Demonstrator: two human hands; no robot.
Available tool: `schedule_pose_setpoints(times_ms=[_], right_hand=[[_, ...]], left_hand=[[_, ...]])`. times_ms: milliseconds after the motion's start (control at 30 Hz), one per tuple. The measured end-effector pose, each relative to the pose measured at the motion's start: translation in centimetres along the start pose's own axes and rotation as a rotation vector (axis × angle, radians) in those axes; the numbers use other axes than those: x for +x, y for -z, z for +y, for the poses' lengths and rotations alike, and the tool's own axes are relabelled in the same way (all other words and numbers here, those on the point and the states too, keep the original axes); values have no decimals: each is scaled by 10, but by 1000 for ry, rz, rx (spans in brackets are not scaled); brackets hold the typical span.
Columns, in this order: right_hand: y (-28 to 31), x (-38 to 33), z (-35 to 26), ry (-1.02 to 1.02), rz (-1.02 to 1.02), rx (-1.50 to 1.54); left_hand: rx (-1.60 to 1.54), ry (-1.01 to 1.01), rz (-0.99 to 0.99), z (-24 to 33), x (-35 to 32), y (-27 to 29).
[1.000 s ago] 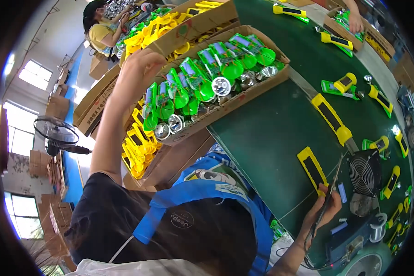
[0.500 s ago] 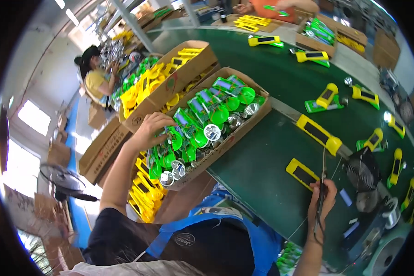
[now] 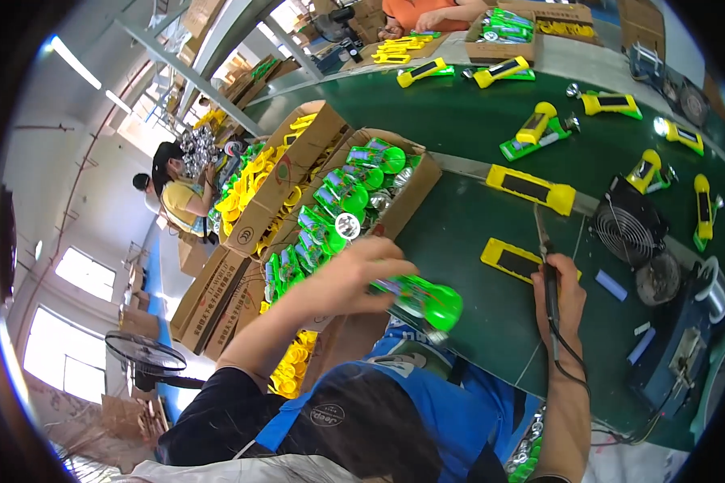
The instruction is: Soldering wires and components onto circuit boards for solar-powered flashlights.
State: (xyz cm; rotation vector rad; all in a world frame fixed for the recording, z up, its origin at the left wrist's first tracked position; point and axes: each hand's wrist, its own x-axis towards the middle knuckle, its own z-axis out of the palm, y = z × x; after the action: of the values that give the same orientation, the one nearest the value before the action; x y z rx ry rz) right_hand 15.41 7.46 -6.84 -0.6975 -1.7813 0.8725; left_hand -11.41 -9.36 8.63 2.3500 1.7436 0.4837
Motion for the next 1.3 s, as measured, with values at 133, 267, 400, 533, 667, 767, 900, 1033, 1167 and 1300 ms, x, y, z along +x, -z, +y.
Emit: schedule_pose_setpoints(times_ms=[133, 267, 400, 533, 667, 767, 900, 1033, 1167, 1300], right_hand=[[4, 3, -3, 27, -36, -70], [6, 6, -8, -59, -70, 9], [6, 9, -12, -15, -48, -24], [7, 9, -14, -144, -82, 33], [6, 9, -17, -124, -92, 110], [5, 10, -18, 14, -115, 22], [2, 10, -16, -40, -108, 105], [0, 11, -14, -24, -91, 159], [4, 12, -14, 6, -149, 16], [4, 9, -11, -88, -204, 37]], left_hand=[[-79, 20, -250, 11, 41, -73], [-211, 83, -81, 8, 54, -97], [-198, 83, -17, 6, 60, -101], [-231, 109, 21, 7, 65, -110], [-334, 171, 113, 2, 65, -119], [-349, 61, 165, -4, 65, -127], [-292, -50, 254, -12, 65, -139], [-251, -69, 253, -15, 64, -143], [-252, -75, 271, -18, 63, -143], [-218, -113, 285, -19, 63, -145]])
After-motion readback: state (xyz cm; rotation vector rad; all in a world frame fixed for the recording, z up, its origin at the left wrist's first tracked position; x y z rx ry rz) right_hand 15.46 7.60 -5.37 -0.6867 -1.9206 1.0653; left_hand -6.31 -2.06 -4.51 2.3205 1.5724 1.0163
